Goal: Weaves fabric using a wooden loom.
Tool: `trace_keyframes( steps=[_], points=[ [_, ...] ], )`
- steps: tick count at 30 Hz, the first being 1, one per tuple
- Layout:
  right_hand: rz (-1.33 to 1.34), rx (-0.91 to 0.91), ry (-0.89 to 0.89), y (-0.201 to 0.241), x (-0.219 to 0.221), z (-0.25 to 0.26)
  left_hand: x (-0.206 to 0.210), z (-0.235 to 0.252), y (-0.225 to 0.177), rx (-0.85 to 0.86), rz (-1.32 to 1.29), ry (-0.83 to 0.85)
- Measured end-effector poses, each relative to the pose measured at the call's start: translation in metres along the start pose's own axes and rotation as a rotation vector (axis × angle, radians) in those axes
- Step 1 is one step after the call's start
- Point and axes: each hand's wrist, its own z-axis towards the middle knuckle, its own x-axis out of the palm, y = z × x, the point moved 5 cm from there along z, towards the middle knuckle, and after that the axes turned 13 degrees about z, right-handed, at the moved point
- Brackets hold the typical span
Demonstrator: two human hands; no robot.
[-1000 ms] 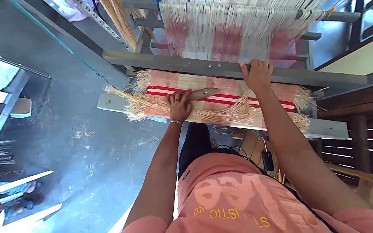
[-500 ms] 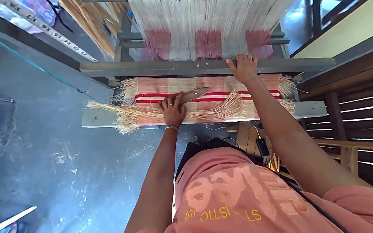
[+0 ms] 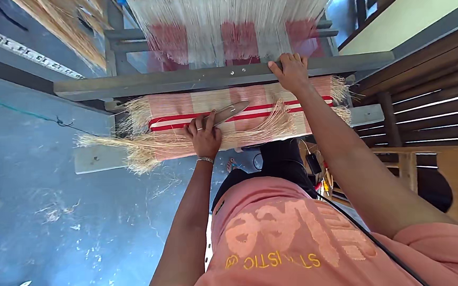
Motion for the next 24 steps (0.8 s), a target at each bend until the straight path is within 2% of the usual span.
trace_keyframes(
  steps=[6, 14, 20, 24],
  points=[
    [-0.010, -0.071, -0.115, -0.002, 0.001, 0.004, -0.004, 0.002, -0.002, -0.009, -0.033, -0.026],
    [0.022, -0.025, -0.053, -0.006, 0.001, 0.064, -0.001, 0.000, 0.000, -0.010, -0.018, -0.069],
    [0.020, -0.028, -0.027, 0.001, -0.002, 0.003, -0.003, -0.001, -0.001, -0.007, -0.016, -0.063],
    [0.081, -0.029, 0.087, -0.007, -0.003, 0.003, -0.001, -0.003, -0.001, -0.001, -0.008, -0.046]
  ],
)
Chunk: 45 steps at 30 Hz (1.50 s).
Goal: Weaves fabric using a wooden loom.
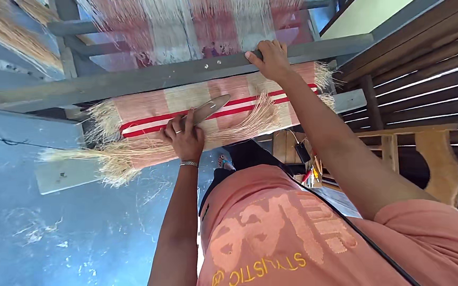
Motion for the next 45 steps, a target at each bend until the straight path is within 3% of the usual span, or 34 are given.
trace_keyframes(
  steps=[2, 5, 8, 14, 17, 22, 31, 36, 40, 43, 45],
  points=[
    [0.133, -0.077, -0.025, -0.005, -0.007, -0.001, 0.001, 0.002, 0.000, 0.001, -0.002, -0.017],
    [0.384, -0.219, -0.274, -0.008, -0.022, -0.038, 0.000, 0.002, 0.001, 0.006, -0.010, -0.018],
    [0.445, -0.133, -0.394, -0.022, -0.022, -0.087, -0.001, 0.003, 0.001, -0.002, -0.014, -0.024],
    [0.599, 0.315, -0.182, -0.075, 0.016, -0.134, -0.001, 0.001, 0.001, 0.010, -0.019, 0.010],
    [0.596, 0.361, -0.120, -0.073, 0.031, -0.138, 0.001, 0.001, 0.002, 0.006, -0.011, 0.013],
    [0.556, 0.392, -0.162, -0.070, 0.045, -0.134, 0.003, 0.001, 0.003, 0.007, -0.005, 0.014],
    [0.897, 0.446, -0.231, -0.083, 0.034, -0.138, 0.003, 0.001, 0.002, 0.002, 0.005, 0.024],
    [1.203, 0.624, -0.474, -0.136, -0.005, -0.159, 0.005, 0.001, 0.002, 0.014, 0.033, 0.020],
    [1.204, 0.767, -0.613, -0.211, -0.058, -0.208, 0.002, 0.002, -0.001, 0.018, 0.034, 0.035],
    [1.176, 0.822, -0.902, -0.274, -0.140, -0.278, 0.003, 0.002, 0.001, 0.019, 0.035, 0.036],
    [1.037, 0.733, -1.165, -0.314, -0.218, -0.348, 0.005, 0.002, 0.001, 0.021, 0.035, 0.036]
  ],
)
